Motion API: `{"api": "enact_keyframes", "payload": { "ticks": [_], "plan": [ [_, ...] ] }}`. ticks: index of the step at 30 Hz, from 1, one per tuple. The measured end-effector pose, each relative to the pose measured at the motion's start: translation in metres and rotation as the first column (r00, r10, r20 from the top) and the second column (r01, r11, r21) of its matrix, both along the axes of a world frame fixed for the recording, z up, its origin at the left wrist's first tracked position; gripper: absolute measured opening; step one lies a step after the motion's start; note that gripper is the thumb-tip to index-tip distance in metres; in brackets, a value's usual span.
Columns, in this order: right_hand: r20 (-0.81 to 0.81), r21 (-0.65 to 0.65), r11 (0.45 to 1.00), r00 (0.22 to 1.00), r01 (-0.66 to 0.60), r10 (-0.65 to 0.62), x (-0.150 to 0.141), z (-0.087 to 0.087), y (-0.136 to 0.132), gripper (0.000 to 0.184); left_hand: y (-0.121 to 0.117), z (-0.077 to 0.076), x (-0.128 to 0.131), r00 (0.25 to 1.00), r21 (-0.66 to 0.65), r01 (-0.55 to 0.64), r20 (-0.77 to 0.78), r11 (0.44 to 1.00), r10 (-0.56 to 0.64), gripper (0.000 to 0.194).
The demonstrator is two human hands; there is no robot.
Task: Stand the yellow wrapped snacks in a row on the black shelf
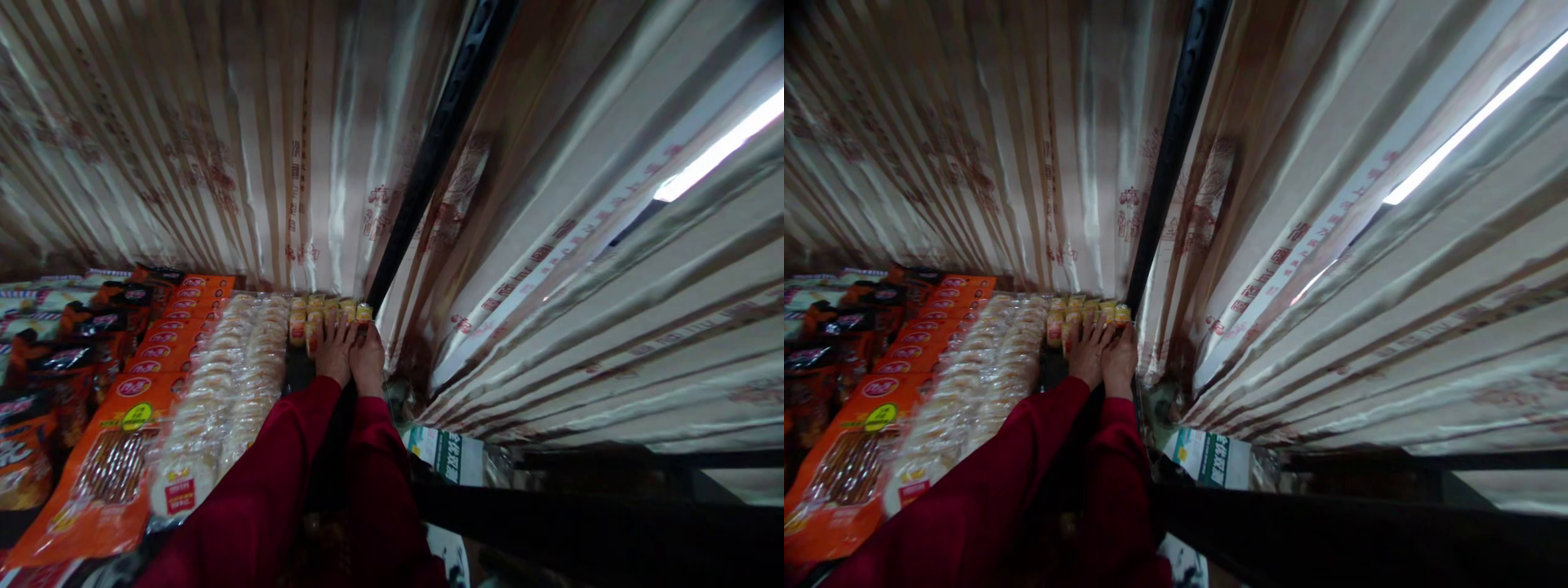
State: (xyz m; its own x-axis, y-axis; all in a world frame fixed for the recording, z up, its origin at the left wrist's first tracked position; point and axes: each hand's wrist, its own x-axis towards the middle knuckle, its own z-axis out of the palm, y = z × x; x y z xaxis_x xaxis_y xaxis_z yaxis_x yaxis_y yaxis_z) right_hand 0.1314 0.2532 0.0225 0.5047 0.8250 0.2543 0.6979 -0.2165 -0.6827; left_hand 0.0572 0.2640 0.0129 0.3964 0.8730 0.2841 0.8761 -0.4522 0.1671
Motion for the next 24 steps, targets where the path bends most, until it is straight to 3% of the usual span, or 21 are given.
{"api": "enact_keyframes", "payload": {
  "ticks": [5, 10, 14, 24],
  "plan": [
    [0.004, 0.043, 0.997, 0.997, 0.071, -0.071, -0.002, -0.004, 0.0, 0.047, 0.0, 0.002, -0.001, 1.0, -0.003, 0.012, 0.006, 1.0, -0.012, 0.047],
    [0.014, 0.13, 0.99, 0.998, 0.054, -0.057, 0.001, -0.011, 0.007, 0.047, 0.002, 0.0, -0.002, 1.0, 0.01, 0.017, 0.005, 1.0, -0.017, 0.047],
    [0.01, 0.072, 0.997, 0.999, 0.034, -0.035, 0.006, -0.013, 0.013, 0.048, 0.002, -0.002, 0.0, 1.0, 0.014, 0.021, 0.005, 1.0, -0.021, 0.046],
    [-0.04, 0.021, 1.0, 0.999, 0.023, -0.022, 0.003, 0.006, 0.005, 0.045, 0.001, 0.0, 0.0, 1.0, 0.003, -0.003, 0.006, 1.0, 0.003, 0.046]
  ]
}}
